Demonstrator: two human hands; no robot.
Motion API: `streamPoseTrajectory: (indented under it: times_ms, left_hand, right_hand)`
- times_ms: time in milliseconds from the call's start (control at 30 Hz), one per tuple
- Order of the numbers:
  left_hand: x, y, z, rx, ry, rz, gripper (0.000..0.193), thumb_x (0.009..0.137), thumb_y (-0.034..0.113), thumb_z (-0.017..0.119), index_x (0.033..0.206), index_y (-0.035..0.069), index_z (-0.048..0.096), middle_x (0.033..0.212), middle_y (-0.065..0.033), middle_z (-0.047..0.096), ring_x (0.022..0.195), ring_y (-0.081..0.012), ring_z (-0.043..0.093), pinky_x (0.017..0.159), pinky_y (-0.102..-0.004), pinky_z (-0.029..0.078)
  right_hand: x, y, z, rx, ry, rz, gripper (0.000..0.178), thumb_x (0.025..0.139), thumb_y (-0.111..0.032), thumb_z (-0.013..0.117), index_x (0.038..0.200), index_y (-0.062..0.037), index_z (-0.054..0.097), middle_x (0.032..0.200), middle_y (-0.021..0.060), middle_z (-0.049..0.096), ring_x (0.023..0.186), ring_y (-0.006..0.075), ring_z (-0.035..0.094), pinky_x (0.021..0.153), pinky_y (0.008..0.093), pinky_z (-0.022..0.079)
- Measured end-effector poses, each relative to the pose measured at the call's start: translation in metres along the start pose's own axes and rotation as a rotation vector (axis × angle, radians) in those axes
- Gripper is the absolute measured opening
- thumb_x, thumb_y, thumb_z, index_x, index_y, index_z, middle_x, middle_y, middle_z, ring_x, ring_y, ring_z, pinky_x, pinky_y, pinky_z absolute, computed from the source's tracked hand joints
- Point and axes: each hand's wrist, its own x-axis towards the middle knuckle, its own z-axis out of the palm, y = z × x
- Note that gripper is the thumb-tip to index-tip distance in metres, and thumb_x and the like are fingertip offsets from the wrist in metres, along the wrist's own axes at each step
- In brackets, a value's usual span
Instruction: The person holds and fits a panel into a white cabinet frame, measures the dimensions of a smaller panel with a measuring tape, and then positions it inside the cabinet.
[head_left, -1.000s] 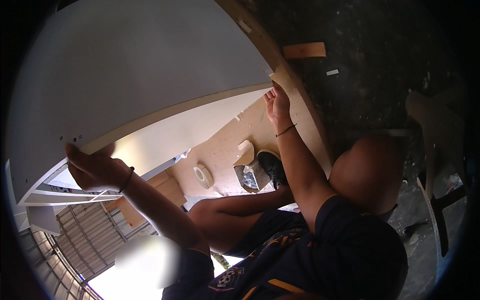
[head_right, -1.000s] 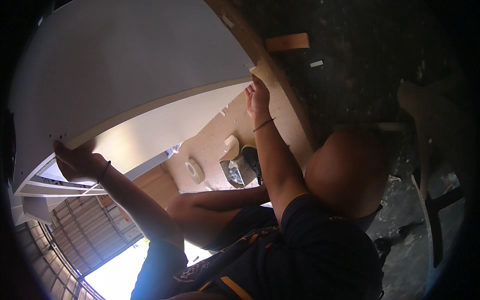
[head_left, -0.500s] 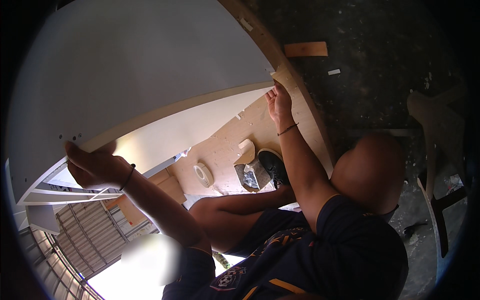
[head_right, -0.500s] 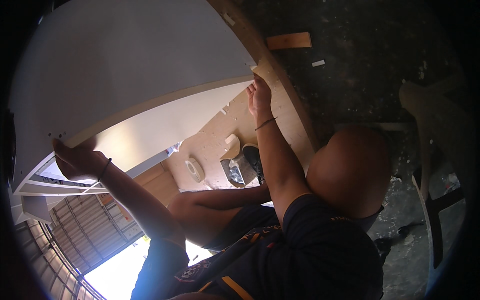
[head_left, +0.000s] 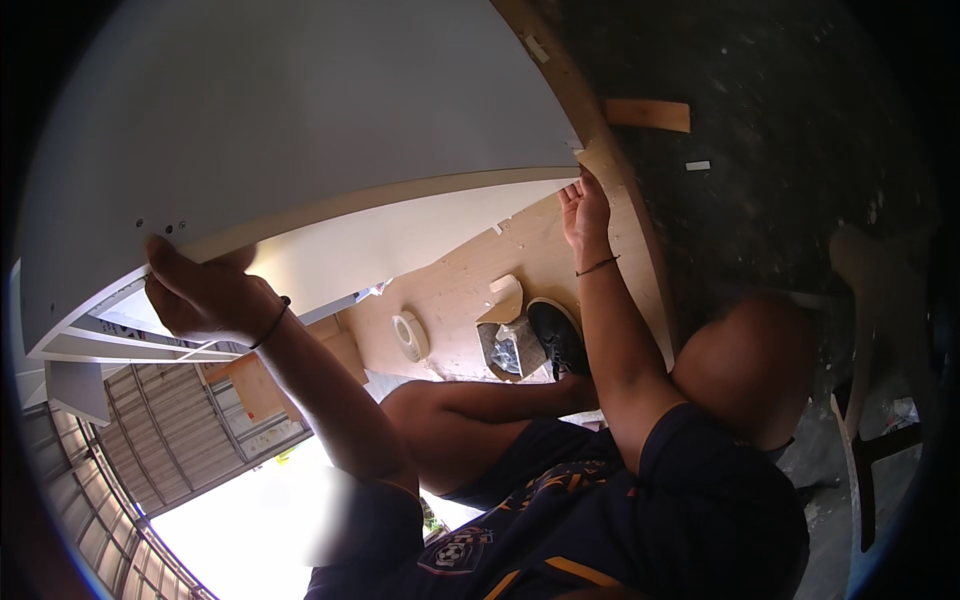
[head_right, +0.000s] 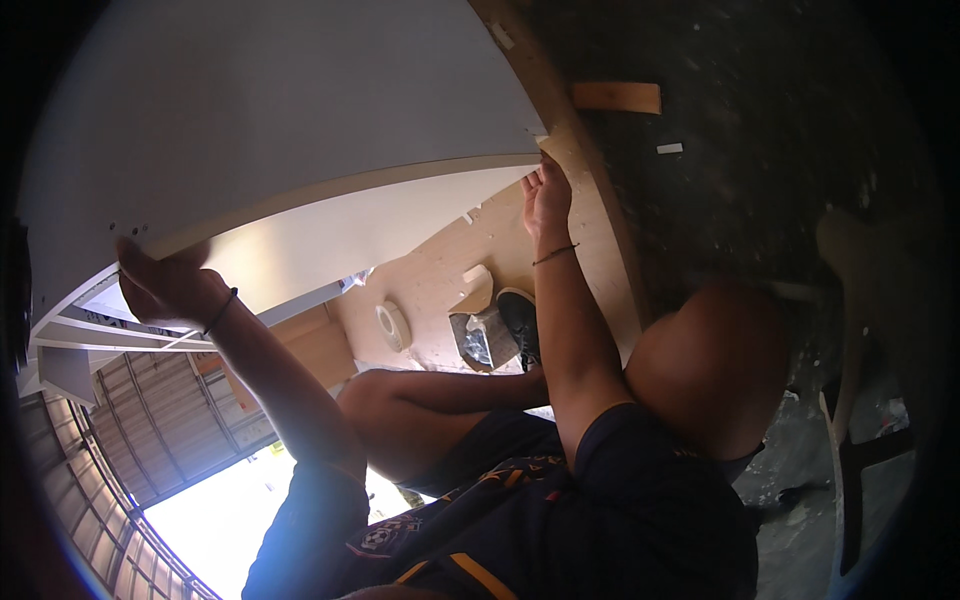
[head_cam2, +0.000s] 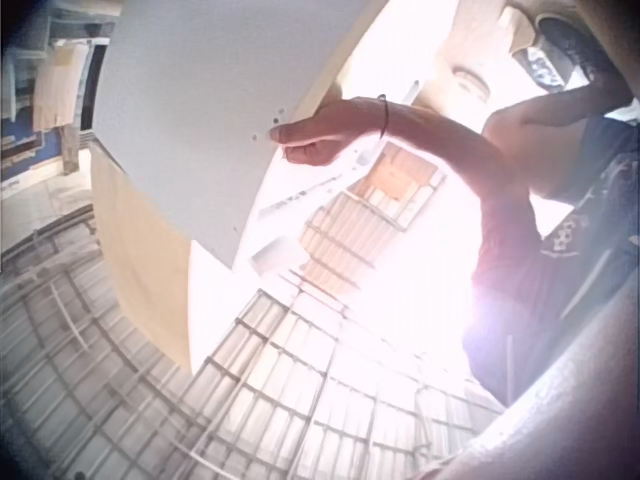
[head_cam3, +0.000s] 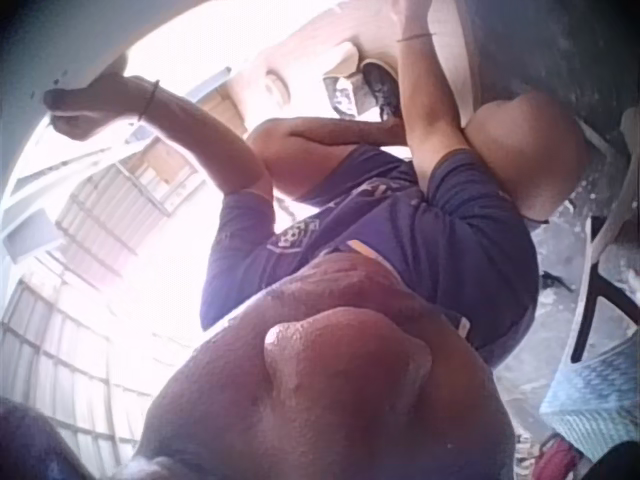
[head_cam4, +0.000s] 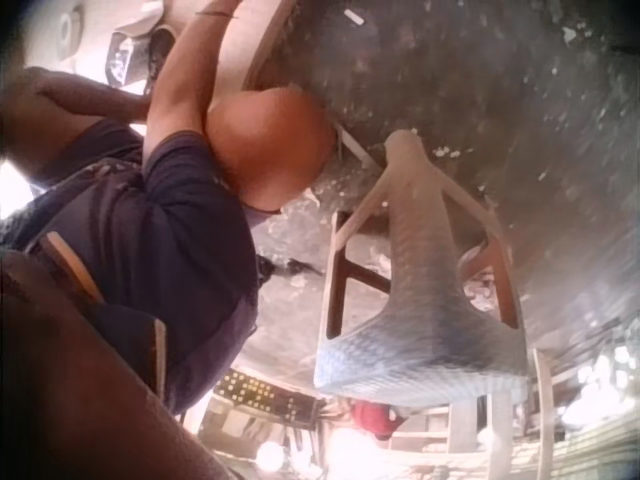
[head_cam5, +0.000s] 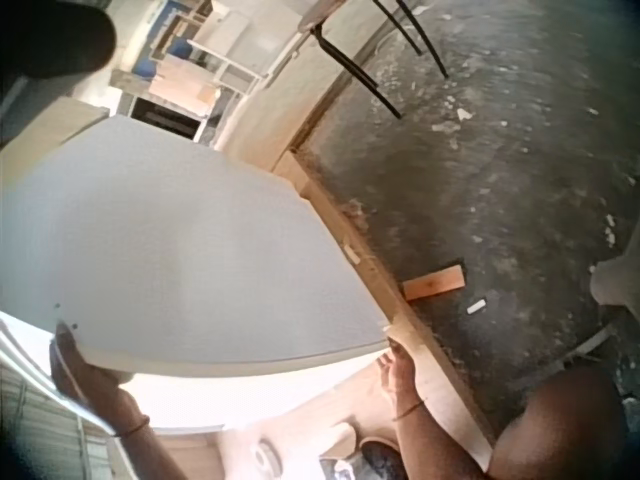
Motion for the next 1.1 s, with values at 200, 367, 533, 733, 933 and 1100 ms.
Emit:
streamPoseTrajectory:
  times_ms: [200, 367, 533, 733, 933, 1100]
  left_hand:
    - [-0.001, 0.001, 0.002, -0.092, 0.003, -0.029, 0.036, 0.083, 0.031, 0.059, 0.082, -0.004, 0.063, 0.074, -0.0103, 0.064, 0.06, -0.0178, 0.063, 0.052, -0.0316, 0.057]
    - [-0.003, 0.003, 0.002, -0.1, 0.012, -0.006, 0.034, 0.083, 0.032, 0.06, 0.074, 0.0, 0.062, 0.071, -0.0077, 0.063, 0.058, -0.015, 0.062, 0.052, -0.0299, 0.056]
    - [0.0, 0.001, 0.004, -0.066, 0.021, 0.048, 0.036, 0.082, 0.033, 0.06, 0.068, 0.0, 0.059, 0.066, -0.0065, 0.061, 0.054, -0.0139, 0.06, 0.047, -0.0293, 0.053]
    - [0.002, -0.005, 0.002, -0.109, 0.045, 0.031, 0.038, 0.082, 0.033, 0.059, 0.061, 0.002, 0.058, 0.06, -0.0049, 0.055, 0.05, -0.0139, 0.054, 0.046, -0.0304, 0.046]
    - [-0.004, 0.002, 0.007, -0.085, 0.071, 0.005, 0.038, 0.081, 0.033, 0.059, 0.06, 0.001, 0.057, 0.06, -0.0047, 0.054, 0.05, -0.0142, 0.051, 0.047, -0.0302, 0.042]
    - [-0.005, 0.008, 0.007, -0.089, 0.09, -0.034, 0.037, 0.081, 0.033, 0.059, 0.061, 0.001, 0.058, 0.061, -0.0046, 0.055, 0.05, -0.0141, 0.052, 0.047, -0.0302, 0.043]
  right_hand:
    - [0.001, -0.001, 0.0, -0.003, -0.022, 0.002, 0.03, 0.093, -0.018, 0.046, 0.117, -0.0003, 0.051, 0.12, 0.0091, 0.053, 0.115, 0.02, 0.048, 0.103, 0.0358, 0.035]
    - [0.002, -0.001, 0.001, -0.021, 0.005, 0.005, 0.031, 0.093, -0.018, 0.043, 0.118, 0.0, 0.051, 0.12, 0.0093, 0.054, 0.113, 0.02, 0.049, 0.101, 0.0353, 0.037]
    - [0.004, -0.001, 0.0, -0.03, -0.019, -0.007, 0.033, 0.094, -0.017, 0.039, 0.119, 0.0015, 0.05, 0.121, 0.0107, 0.053, 0.115, 0.0209, 0.048, 0.102, 0.0349, 0.036]
    - [0.0, -0.001, 0.003, -0.018, -0.054, 0.017, 0.035, 0.093, -0.02, 0.045, 0.119, 0.0031, 0.049, 0.122, 0.0125, 0.052, 0.117, 0.022, 0.048, 0.104, 0.0358, 0.035]
    - [0.003, -0.004, 0.001, -0.049, -0.047, 0.001, 0.036, 0.094, -0.019, 0.041, 0.121, 0.0037, 0.047, 0.123, 0.0136, 0.051, 0.119, 0.0232, 0.046, 0.106, 0.037, 0.033]
    - [0.003, -0.002, -0.001, -0.033, -0.042, 0.004, 0.036, 0.094, -0.019, 0.04, 0.122, 0.0033, 0.046, 0.125, 0.014, 0.05, 0.12, 0.0235, 0.045, 0.106, 0.0374, 0.033]
